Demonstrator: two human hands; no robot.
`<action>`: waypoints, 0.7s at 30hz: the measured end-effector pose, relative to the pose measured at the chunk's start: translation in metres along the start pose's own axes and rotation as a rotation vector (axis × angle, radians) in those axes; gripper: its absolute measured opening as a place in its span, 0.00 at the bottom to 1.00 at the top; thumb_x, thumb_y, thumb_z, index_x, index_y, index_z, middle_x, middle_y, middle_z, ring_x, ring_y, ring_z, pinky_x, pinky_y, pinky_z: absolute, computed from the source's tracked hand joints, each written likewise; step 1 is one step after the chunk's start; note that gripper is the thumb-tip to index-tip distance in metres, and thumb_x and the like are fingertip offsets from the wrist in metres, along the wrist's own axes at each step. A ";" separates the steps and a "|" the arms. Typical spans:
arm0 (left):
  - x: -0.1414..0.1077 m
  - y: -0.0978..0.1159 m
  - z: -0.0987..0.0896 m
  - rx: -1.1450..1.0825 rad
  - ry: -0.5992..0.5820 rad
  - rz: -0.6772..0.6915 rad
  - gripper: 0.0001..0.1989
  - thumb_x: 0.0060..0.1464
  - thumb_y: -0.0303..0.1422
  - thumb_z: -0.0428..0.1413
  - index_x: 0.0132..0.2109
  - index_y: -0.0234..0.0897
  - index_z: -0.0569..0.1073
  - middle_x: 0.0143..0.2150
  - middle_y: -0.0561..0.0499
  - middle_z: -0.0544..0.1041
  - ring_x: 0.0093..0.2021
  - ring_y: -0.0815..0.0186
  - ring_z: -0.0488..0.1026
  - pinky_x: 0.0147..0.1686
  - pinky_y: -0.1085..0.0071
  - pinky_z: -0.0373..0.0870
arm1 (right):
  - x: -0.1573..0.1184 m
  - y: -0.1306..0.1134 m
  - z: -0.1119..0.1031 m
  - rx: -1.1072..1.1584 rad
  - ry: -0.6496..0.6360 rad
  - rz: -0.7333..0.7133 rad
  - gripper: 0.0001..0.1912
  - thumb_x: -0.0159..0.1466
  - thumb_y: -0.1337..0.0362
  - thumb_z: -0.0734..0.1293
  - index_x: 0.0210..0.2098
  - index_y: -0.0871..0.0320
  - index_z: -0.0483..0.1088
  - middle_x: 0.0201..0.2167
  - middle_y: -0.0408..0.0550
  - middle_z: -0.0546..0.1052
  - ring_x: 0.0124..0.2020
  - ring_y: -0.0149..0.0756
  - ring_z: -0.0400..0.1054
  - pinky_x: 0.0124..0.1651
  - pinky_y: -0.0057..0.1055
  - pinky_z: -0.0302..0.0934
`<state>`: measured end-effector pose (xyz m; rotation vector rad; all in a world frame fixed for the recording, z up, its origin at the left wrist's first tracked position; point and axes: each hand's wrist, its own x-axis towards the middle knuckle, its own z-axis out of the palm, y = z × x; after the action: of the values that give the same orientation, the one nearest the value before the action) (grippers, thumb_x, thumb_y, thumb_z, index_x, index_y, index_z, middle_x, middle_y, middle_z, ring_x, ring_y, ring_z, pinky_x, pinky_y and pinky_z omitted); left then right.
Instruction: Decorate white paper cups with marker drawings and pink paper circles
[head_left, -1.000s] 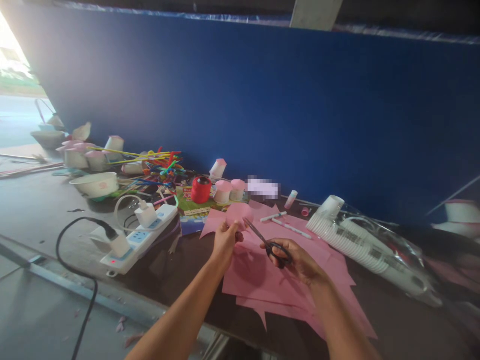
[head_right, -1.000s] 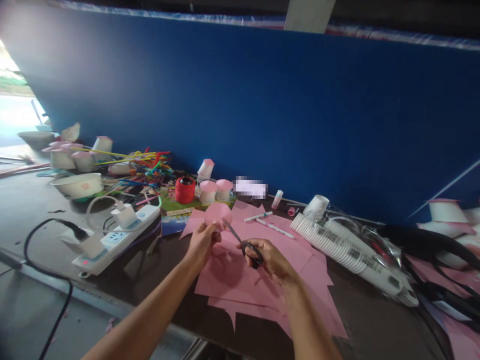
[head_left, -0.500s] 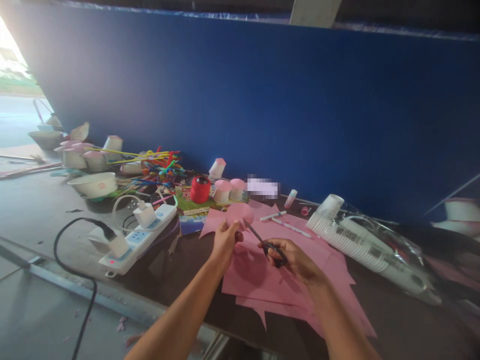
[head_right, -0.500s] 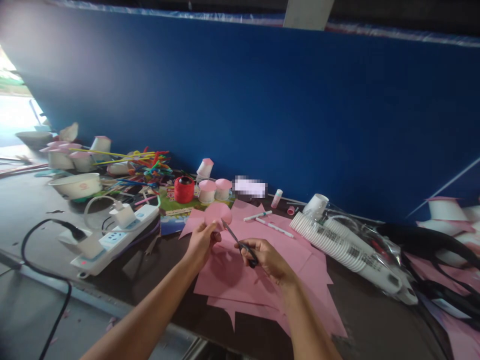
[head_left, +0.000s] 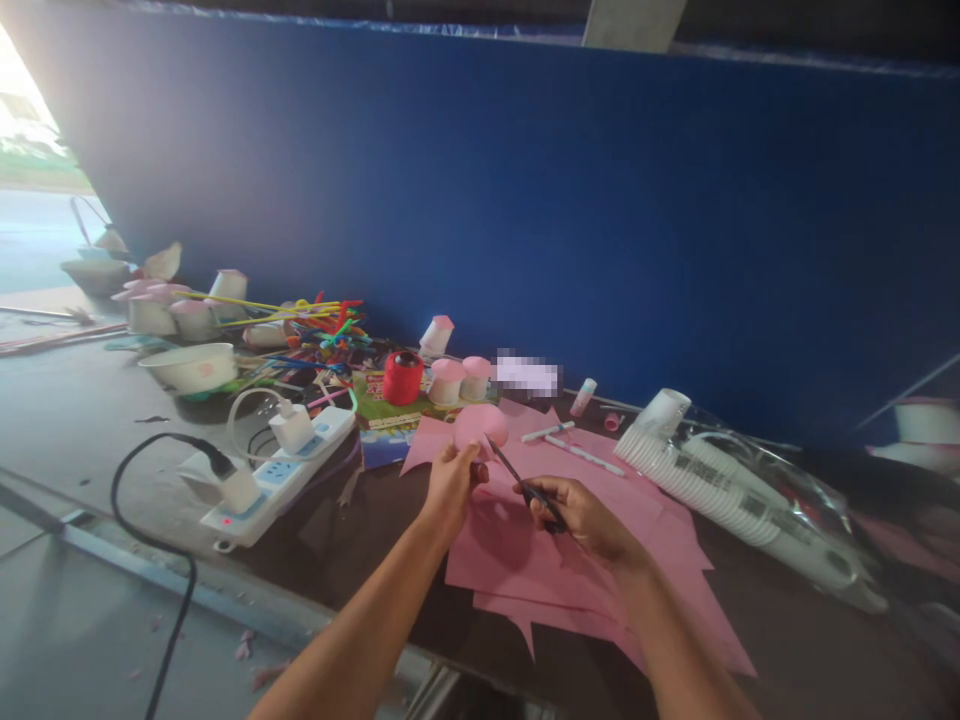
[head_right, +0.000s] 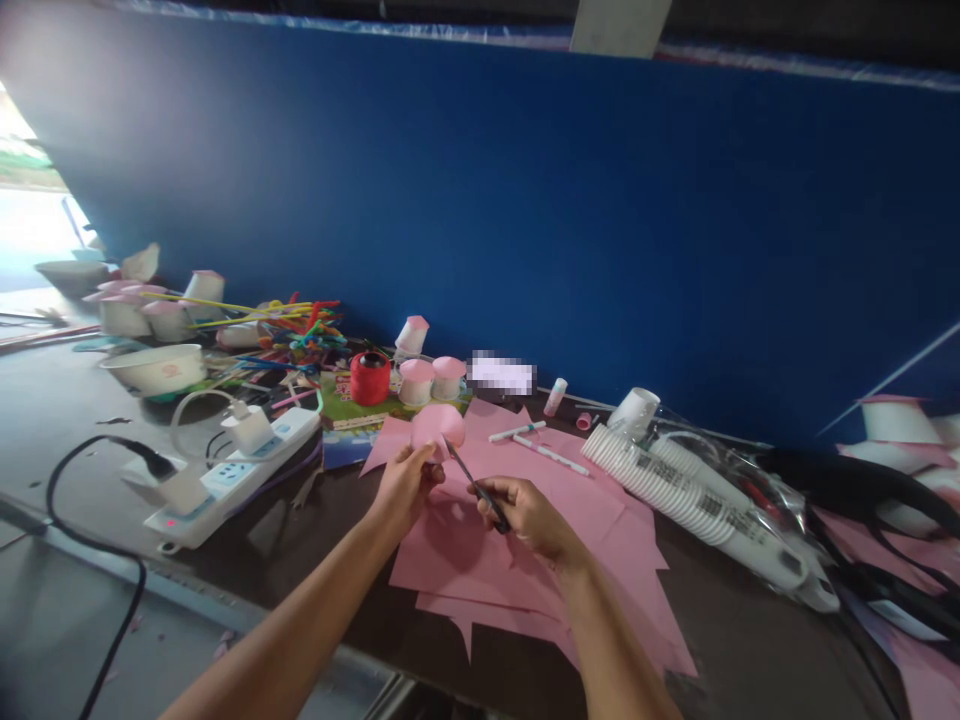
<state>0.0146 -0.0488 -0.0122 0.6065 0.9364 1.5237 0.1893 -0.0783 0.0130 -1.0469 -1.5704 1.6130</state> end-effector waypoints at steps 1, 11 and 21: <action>-0.001 0.001 0.000 -0.005 -0.001 -0.008 0.12 0.40 0.34 0.60 0.30 0.33 0.66 0.22 0.57 0.68 0.17 0.76 0.62 0.19 0.77 0.59 | 0.000 0.000 0.000 -0.002 0.001 0.000 0.16 0.57 0.62 0.67 0.42 0.66 0.72 0.22 0.41 0.66 0.24 0.26 0.56 0.28 0.26 0.48; -0.003 0.004 0.003 -0.026 0.016 -0.035 0.11 0.38 0.33 0.60 0.30 0.32 0.68 0.20 0.57 0.68 0.16 0.76 0.62 0.18 0.77 0.59 | 0.001 0.002 -0.001 -0.010 -0.002 -0.003 0.16 0.57 0.62 0.67 0.42 0.64 0.73 0.23 0.41 0.66 0.25 0.27 0.57 0.29 0.26 0.48; -0.001 0.002 0.001 -0.008 0.007 -0.029 0.10 0.39 0.33 0.60 0.29 0.33 0.68 0.20 0.57 0.68 0.16 0.76 0.62 0.17 0.77 0.58 | 0.001 0.005 -0.002 -0.004 0.018 0.012 0.14 0.55 0.62 0.68 0.40 0.63 0.73 0.23 0.41 0.67 0.25 0.27 0.58 0.29 0.26 0.49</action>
<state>0.0146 -0.0495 -0.0101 0.5799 0.9401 1.5035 0.1908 -0.0767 0.0081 -1.0712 -1.5592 1.6049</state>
